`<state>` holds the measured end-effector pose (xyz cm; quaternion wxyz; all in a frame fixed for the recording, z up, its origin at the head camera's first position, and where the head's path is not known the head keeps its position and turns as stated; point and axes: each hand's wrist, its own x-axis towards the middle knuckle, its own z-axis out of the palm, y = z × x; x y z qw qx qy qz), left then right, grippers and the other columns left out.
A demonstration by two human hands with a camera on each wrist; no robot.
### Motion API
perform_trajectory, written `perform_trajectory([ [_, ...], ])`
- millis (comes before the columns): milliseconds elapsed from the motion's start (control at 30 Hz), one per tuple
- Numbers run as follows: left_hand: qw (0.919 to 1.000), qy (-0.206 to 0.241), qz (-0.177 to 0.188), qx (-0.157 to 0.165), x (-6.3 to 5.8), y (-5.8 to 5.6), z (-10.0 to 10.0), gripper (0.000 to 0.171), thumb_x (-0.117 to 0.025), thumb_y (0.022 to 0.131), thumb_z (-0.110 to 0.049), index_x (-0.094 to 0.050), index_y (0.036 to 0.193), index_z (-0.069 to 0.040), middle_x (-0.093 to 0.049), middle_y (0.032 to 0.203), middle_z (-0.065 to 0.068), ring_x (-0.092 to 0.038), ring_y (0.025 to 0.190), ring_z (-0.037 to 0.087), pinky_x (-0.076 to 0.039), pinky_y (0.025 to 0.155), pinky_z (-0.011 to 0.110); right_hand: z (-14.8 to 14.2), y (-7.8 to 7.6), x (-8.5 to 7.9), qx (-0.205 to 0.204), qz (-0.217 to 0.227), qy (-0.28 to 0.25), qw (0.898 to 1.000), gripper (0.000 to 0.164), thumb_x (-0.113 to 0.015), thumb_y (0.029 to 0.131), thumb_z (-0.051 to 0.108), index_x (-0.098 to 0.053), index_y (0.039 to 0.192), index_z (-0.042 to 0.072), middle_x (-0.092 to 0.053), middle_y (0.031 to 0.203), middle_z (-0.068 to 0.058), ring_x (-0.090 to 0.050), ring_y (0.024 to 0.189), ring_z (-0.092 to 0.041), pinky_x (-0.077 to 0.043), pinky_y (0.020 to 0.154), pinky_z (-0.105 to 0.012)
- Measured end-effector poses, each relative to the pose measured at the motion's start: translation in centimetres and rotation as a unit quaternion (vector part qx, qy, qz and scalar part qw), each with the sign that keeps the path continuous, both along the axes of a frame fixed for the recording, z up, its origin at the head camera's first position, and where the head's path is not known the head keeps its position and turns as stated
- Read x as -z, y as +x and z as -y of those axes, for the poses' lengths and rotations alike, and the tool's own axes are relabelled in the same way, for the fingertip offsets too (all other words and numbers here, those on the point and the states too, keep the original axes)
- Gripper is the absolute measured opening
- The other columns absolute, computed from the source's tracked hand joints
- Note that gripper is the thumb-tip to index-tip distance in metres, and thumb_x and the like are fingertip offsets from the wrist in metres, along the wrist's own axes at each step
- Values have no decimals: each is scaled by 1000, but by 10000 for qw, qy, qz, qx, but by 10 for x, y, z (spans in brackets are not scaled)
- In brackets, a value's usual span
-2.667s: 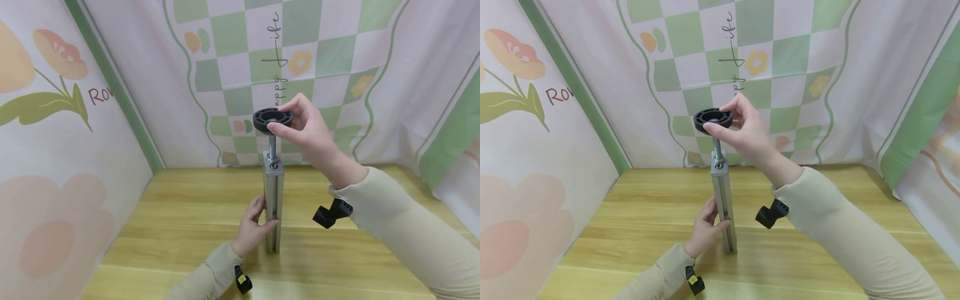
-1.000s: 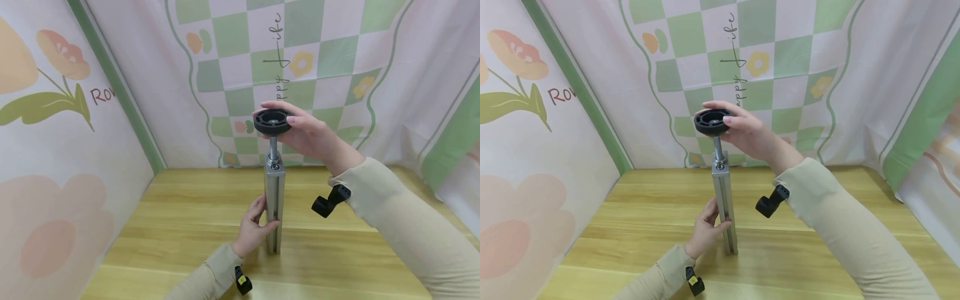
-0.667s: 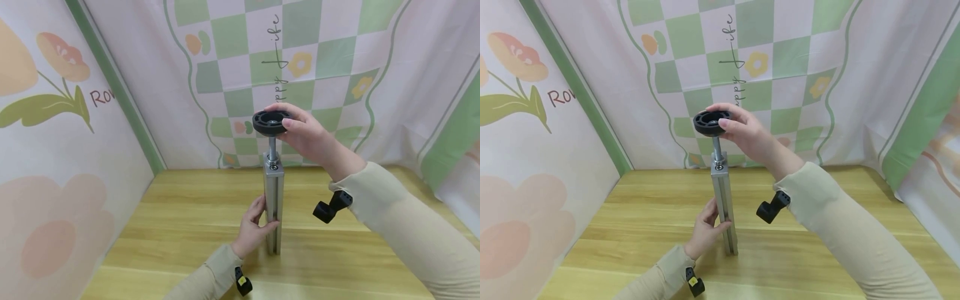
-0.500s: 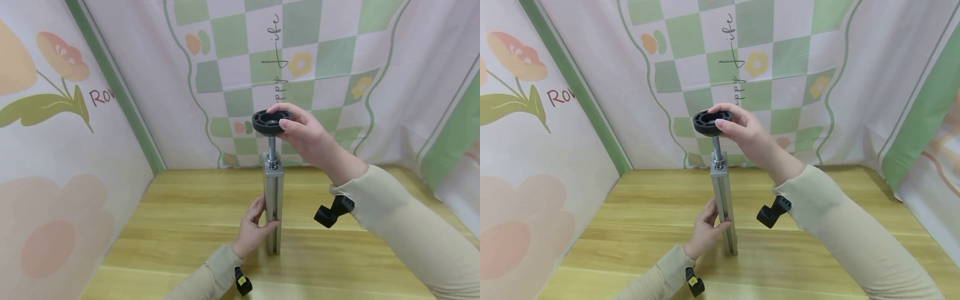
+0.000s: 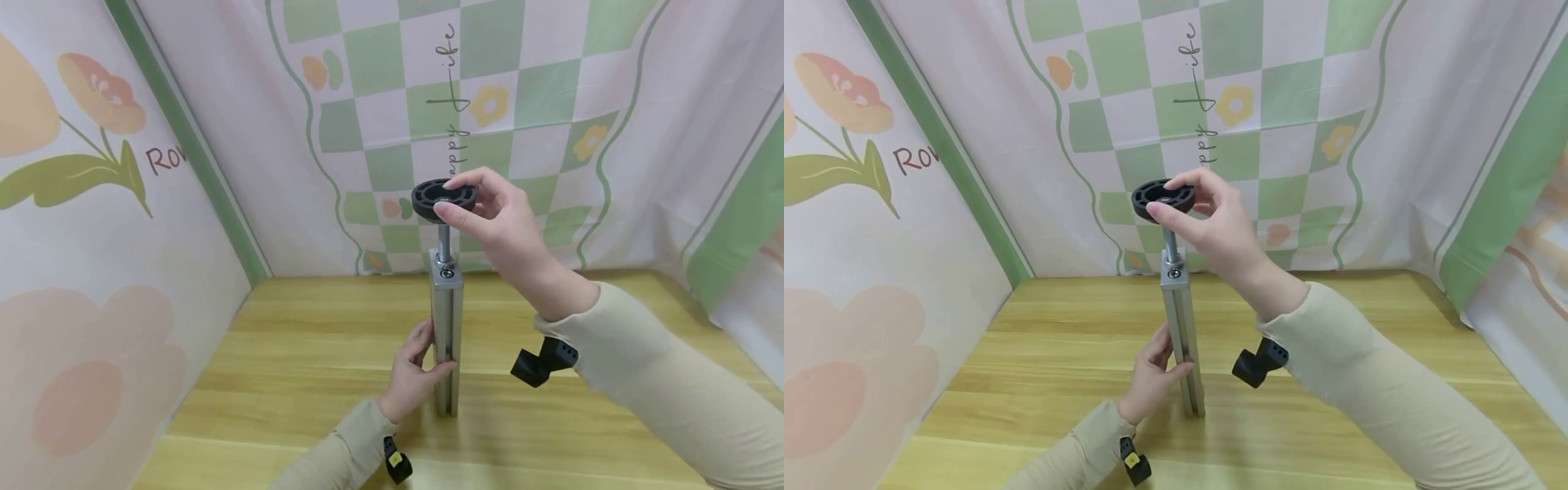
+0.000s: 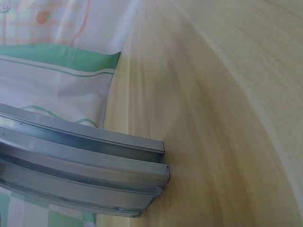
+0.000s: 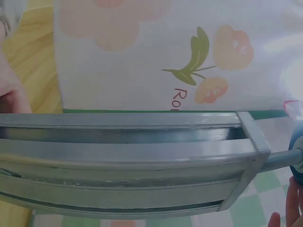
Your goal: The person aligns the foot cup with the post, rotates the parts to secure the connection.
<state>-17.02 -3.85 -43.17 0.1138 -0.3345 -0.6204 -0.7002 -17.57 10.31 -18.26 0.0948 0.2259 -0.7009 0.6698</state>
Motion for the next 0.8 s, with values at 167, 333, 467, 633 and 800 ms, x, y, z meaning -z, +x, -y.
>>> perform_trajectory([
  [167, 10000, 11, 13, 2, 0, 1, 0, 79, -65, 80, 12, -35, 145, -23, -34, 143, 26, -43, 128, 9, -38, 106, 25, 4, 2, -4, 488, -41, 313, 9983, 20, -70, 84, 13, -53, 93, 14, -55, 107, 0, -58, 91, -18, -49, 75, -19],
  [333, 10000, 7, 20, 41, -1, 2, 1, 79, -66, 81, 9, -33, 146, -20, -35, 144, 22, -42, 130, 11, -37, 107, 26, 8, 3, -3, 1065, -357, 629, 9917, 30, -77, 79, 17, -49, 90, 11, -50, 106, 2, -55, 89, -20, -46, 74, -23],
  [467, 10000, -18, 70, 26, -1, 2, 1, 76, -66, 81, 8, -32, 146, -12, -35, 144, 22, -42, 131, 11, -37, 107, 26, 11, 2, -1, 1377, -731, 790, 9846, 35, -80, 76, 16, -49, 88, 7, -47, 98, 1, -50, 95, -17, -42, 84, -27],
  [633, 9999, -58, 96, 22, -2, 2, 1, 78, -66, 81, 10, -32, 146, -17, -35, 144, 23, -42, 129, 10, -38, 107, 25, 9, 2, 1, 1187, -1042, 704, 9849, 31, -77, 77, 8, -50, 92, 3, -46, 96, 2, -47, 95, -13, -41, 86, -24],
  [800, 9999, -36, 111, 28, -3, 2, 1, 78, -65, 80, 11, -33, 145, -18, -34, 143, 26, -42, 130, 11, -36, 108, 25, 4, -6, 5, -48, -905, -192, 9957, 17, -57, 88, 8, -54, 104, 6, -53, 104, -2, -55, 92, -15, -45, 84, -21],
])
